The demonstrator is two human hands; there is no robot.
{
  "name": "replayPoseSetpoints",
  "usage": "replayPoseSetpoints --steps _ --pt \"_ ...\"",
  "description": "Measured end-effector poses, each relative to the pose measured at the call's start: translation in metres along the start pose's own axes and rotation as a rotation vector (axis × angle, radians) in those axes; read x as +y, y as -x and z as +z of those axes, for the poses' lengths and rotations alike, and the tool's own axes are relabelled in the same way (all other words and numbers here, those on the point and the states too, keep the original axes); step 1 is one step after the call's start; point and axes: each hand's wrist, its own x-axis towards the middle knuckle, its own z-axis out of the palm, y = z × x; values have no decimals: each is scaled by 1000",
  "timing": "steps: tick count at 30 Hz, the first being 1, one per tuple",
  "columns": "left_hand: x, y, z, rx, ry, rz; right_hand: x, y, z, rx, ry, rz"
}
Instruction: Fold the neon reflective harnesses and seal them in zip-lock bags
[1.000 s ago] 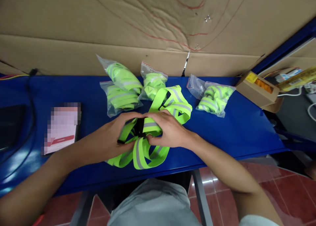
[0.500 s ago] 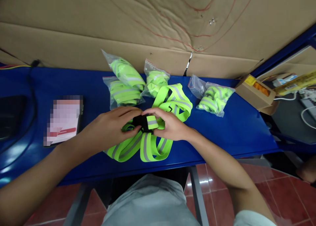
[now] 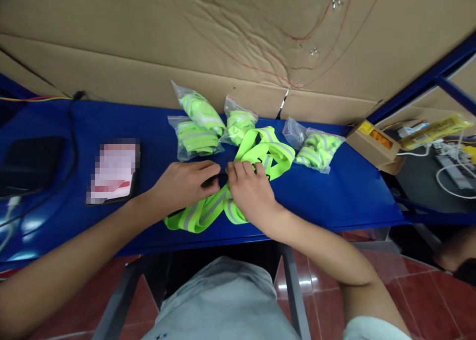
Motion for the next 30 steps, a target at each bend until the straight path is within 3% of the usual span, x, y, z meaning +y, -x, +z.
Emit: replayPoseSetpoints --steps 5,9,13,20,25,30 --pt "-7 11 -4 -10 94 37 16 -3 6 -1 -127 -61" --pt "1 12 -8 -52 -55 18 23 -5 8 81 -252 -142" --pt "5 8 -6 -104 -101 95 22 -7 22 142 -331 -160" --pt "4 3 -8 -119 -176 179 18 -4 32 103 -471 -70" --pt "-3 8 0 -133 -79 60 28 -2 22 126 -577 16" --pt "-24 10 3 -154 317 -114 51 -1 10 242 -737 102"
